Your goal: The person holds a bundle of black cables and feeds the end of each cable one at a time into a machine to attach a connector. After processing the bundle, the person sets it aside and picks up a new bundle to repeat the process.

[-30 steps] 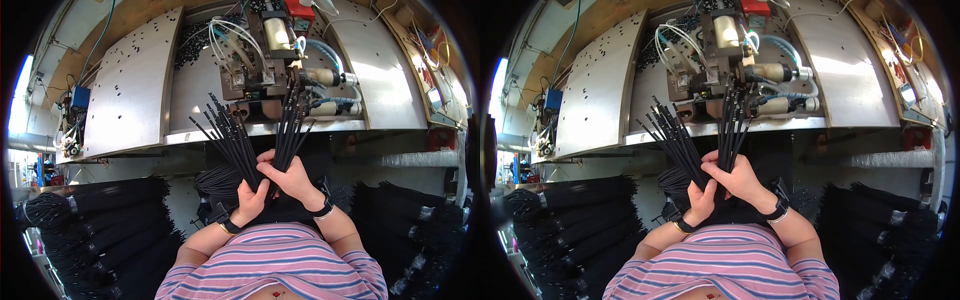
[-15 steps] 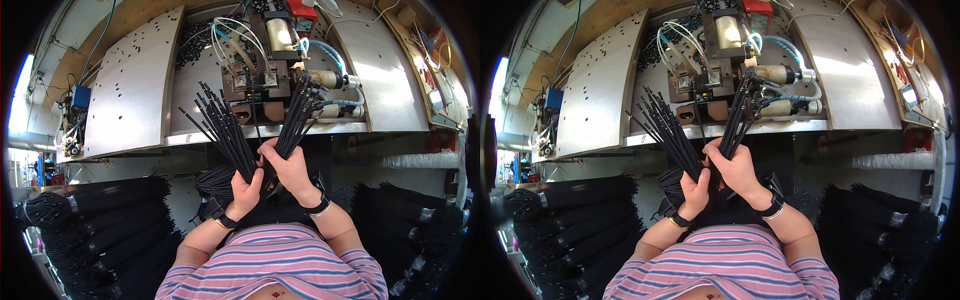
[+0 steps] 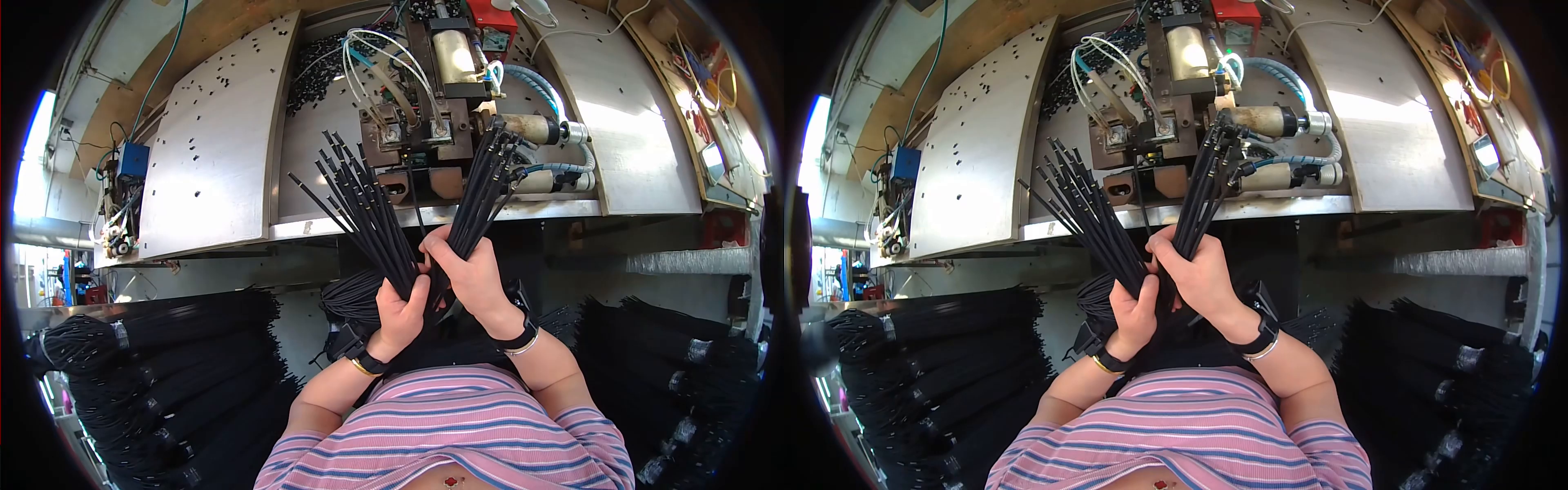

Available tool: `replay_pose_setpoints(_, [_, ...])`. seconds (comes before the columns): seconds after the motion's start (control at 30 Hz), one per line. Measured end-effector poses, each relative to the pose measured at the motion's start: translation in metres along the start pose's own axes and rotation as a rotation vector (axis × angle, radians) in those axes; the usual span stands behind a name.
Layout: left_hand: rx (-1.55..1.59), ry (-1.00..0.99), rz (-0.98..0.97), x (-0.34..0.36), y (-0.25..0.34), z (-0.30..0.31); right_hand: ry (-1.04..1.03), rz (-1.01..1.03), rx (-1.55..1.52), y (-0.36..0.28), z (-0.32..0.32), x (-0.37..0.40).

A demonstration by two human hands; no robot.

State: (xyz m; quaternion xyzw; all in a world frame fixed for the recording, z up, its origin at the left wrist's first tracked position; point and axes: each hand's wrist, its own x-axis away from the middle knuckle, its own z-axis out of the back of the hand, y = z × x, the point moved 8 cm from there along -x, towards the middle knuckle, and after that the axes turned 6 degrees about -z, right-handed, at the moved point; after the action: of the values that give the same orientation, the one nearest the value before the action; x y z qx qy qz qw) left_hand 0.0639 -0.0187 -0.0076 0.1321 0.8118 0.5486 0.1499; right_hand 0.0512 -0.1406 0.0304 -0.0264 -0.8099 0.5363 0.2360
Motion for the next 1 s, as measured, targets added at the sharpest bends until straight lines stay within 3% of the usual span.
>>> replay_pose_setpoints(0.47, [-0.043,-0.074,0.021,-0.002,-0.003,-0.003,-0.097,0.079,0.045,-0.001,-0.006,-0.009])
replay_pose_setpoints(0.6, [-0.018,-0.076,0.041,0.005,-0.008,-0.005,-0.121,-0.041,0.182,0.003,-0.004,-0.003])
replay_pose_setpoints(0.7, [-0.041,-0.057,0.017,0.013,-0.007,-0.008,-0.036,0.123,0.138,0.005,0.006,0.006])
replay_pose_setpoints(0.77, [-0.130,-0.046,-0.065,0.017,0.000,-0.012,0.002,0.137,0.137,0.008,0.011,0.015])
replay_pose_setpoints(1.0, [-0.121,-0.008,-0.052,0.018,0.000,-0.009,0.093,0.148,0.037,0.005,0.013,0.018])
